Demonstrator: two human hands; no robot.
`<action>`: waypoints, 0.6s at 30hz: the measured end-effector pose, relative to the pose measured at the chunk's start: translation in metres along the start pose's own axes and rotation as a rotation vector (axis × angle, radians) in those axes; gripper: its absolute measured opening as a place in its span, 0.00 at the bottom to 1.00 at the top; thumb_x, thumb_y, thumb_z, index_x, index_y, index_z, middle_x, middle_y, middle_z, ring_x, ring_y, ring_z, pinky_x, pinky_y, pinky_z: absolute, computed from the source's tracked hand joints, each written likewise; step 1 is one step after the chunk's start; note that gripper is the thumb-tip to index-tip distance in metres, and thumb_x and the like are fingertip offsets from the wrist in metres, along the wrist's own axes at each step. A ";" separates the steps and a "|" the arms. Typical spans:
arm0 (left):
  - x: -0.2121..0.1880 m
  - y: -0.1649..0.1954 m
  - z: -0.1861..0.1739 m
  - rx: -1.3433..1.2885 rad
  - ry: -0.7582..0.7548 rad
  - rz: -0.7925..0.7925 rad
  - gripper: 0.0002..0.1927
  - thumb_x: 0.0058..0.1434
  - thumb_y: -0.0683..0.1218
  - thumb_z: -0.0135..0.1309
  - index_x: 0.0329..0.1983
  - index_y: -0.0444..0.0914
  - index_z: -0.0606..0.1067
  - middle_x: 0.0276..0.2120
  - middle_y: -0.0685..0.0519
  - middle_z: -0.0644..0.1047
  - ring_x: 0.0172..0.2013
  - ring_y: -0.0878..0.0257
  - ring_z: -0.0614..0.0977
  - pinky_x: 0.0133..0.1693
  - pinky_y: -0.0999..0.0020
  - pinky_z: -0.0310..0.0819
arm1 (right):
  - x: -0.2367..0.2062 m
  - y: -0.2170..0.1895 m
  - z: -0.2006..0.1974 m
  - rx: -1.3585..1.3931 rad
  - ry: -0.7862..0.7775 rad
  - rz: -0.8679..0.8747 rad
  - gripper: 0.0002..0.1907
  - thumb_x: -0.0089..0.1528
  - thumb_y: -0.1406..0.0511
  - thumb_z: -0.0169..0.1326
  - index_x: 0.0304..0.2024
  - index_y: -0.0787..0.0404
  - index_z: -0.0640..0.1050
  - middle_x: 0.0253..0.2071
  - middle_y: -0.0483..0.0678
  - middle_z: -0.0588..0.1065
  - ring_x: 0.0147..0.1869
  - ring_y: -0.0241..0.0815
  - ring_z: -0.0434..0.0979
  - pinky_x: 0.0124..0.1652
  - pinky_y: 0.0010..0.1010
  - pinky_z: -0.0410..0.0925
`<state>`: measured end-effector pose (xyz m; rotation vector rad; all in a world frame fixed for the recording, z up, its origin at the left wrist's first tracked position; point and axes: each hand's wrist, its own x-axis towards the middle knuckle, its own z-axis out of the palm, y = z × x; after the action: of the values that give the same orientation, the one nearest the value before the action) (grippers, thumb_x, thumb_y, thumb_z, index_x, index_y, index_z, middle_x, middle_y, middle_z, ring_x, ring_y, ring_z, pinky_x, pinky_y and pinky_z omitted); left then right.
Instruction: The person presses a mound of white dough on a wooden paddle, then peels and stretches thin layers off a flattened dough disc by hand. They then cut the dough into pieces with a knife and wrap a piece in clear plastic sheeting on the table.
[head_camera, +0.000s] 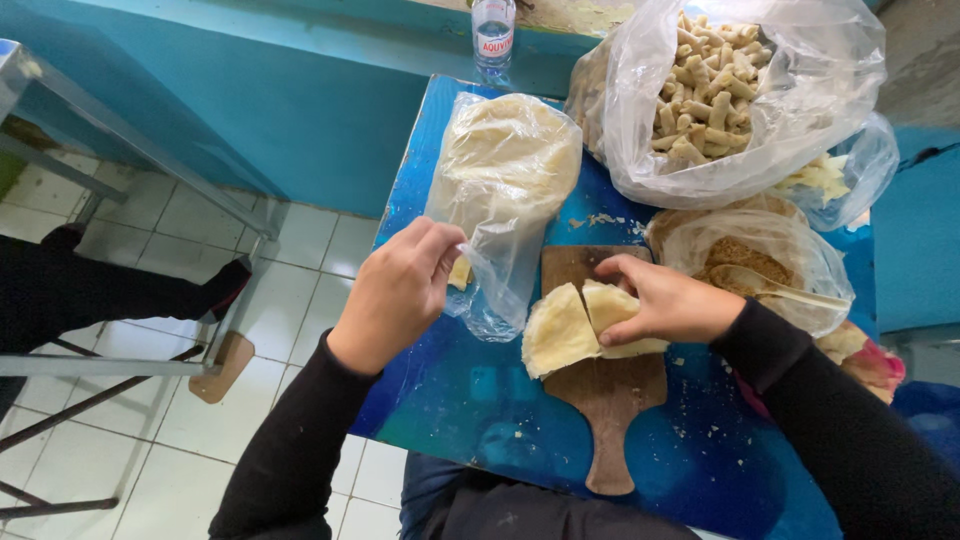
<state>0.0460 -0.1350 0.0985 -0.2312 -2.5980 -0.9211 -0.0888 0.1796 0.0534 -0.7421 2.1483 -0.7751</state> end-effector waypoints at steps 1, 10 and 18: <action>0.000 0.001 0.001 0.031 0.035 0.029 0.06 0.69 0.41 0.57 0.48 0.39 0.75 0.42 0.50 0.76 0.45 0.51 0.78 0.45 0.59 0.72 | -0.003 -0.002 -0.001 -0.053 0.003 -0.018 0.37 0.45 0.56 0.72 0.53 0.59 0.72 0.41 0.51 0.79 0.46 0.44 0.80 0.46 0.33 0.72; -0.012 0.020 -0.004 0.278 0.161 0.174 0.14 0.60 0.42 0.60 0.49 0.40 0.75 0.44 0.50 0.76 0.46 0.53 0.75 0.48 0.55 0.67 | -0.059 -0.038 -0.024 0.213 0.226 -0.183 0.19 0.53 0.62 0.68 0.45 0.61 0.81 0.45 0.48 0.80 0.49 0.39 0.81 0.49 0.33 0.73; 0.022 -0.020 0.004 -0.227 -0.076 0.067 0.06 0.70 0.43 0.57 0.43 0.35 0.74 0.27 0.52 0.75 0.27 0.59 0.77 0.31 0.67 0.69 | -0.035 -0.071 0.036 1.260 -0.104 0.009 0.21 0.60 0.68 0.55 0.55 0.70 0.74 0.50 0.57 0.80 0.52 0.49 0.82 0.52 0.41 0.73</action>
<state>0.0193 -0.1468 0.0926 -0.4183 -2.5346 -1.2045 -0.0221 0.1468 0.0990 -0.0739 1.1579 -1.7347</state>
